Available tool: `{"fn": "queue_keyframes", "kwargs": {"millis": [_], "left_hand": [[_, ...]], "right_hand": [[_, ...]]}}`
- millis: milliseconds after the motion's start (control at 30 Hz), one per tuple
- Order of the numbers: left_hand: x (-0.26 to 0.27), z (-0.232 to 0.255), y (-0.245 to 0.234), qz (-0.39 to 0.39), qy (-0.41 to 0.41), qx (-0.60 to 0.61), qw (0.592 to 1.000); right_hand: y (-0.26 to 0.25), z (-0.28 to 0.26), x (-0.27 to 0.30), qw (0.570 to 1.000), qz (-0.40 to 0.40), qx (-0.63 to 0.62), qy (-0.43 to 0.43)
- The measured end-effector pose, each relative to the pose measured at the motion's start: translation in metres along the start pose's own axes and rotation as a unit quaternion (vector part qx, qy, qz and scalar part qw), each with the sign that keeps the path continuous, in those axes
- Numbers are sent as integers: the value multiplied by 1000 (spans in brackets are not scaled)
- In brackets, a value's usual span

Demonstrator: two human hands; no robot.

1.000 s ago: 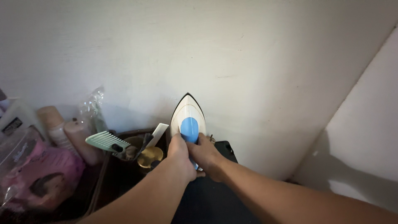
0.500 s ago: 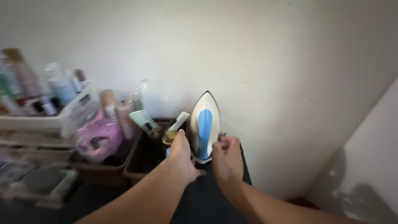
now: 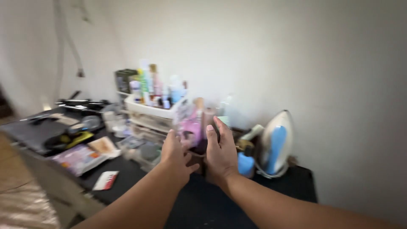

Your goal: Organize household items and cosmetics on a bed and vanity, including handling a clothes iron and a handbag.

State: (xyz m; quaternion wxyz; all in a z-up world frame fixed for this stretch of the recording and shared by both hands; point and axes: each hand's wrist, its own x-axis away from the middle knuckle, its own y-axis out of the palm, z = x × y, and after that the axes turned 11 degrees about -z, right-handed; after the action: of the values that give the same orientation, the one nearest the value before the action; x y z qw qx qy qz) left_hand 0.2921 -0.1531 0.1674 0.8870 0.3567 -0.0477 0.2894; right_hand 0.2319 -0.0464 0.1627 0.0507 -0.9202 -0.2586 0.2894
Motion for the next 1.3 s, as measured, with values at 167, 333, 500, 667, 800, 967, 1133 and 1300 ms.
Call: {"fn": "queue_keyframes", "kwargs": {"millis": [167,333,500,667,800,967,1133,1300], "left_hand": [[38,53,-73,86,52,20,995],[83,113,-175,139,112,31,984],[143,189,-281,212,160,34,964],[217,246,-388,282,209,36,936],[271,290,-459,348,243,40,905],[303,317,-526,383,277,50,880],[304,348,-582,381,284,61,878],[291,405,-642,421,308,47,852]], "right_hand": [[84,-32,6,996,-88,-6,13],[200,-64,24,988,-154,-31,4],[335,-120,42,968,-226,-103,-24],[461,-182,81,922,-323,-214,17],[552,-216,106,913,-334,-232,-27],[626,-251,120,897,-386,-212,-21],[699,-257,111,879,-419,-225,-34],[792,-255,90,869,-421,-259,-26]]}}
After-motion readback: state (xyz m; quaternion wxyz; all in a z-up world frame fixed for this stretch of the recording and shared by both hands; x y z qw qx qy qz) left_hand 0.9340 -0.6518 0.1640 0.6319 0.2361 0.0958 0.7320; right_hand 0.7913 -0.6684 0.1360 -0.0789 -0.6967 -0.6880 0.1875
